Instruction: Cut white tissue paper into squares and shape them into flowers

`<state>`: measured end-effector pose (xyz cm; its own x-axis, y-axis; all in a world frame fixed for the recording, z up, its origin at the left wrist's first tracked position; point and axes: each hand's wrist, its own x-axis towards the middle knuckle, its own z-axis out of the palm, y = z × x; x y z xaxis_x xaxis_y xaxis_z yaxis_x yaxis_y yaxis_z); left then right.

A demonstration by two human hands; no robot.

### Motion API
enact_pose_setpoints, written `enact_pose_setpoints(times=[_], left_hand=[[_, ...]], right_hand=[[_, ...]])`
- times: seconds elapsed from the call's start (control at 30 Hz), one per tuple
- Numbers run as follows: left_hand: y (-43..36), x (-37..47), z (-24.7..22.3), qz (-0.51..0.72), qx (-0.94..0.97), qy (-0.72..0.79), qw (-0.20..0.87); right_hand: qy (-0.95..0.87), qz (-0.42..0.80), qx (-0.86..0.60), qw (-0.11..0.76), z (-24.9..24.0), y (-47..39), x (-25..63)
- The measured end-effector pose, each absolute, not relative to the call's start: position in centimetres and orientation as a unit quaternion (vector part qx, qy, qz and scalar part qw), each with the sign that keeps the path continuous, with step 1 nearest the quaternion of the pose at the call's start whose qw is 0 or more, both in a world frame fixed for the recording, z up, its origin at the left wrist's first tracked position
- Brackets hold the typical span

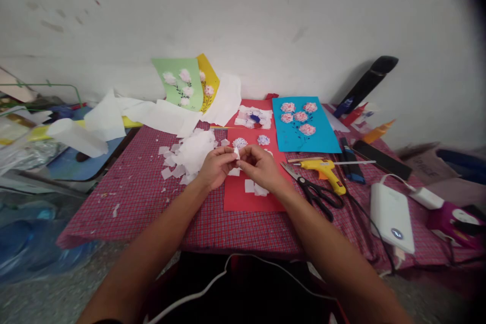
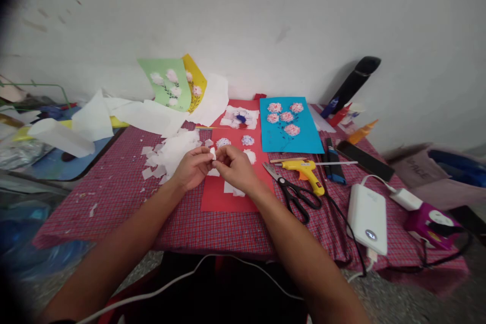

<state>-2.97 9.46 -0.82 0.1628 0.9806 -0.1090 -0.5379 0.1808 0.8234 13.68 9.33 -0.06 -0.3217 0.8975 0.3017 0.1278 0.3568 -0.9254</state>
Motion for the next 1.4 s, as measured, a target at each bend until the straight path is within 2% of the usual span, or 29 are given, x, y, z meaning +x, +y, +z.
enact_pose_setpoints(times=[0.37, 0.9, 1.4], left_hand=[[9.37, -2.86, -0.53, 0.555, 0.328, 0.351, 0.679], [9.32, -2.79, -0.85, 0.556, 0.375, 0.362, 0.648], [9.37, -2.61, -1.44, 0.565, 0.446, 0.395, 0.571]], right_hand=[[-0.635, 0.505, -0.368, 0.454, 0.52, 9.49, 13.66], [-0.643, 0.473, -0.396, 0.453, 0.58, 9.47, 13.75], [-0.655, 0.429, -0.435, 0.445, 0.06, 9.86, 13.85]])
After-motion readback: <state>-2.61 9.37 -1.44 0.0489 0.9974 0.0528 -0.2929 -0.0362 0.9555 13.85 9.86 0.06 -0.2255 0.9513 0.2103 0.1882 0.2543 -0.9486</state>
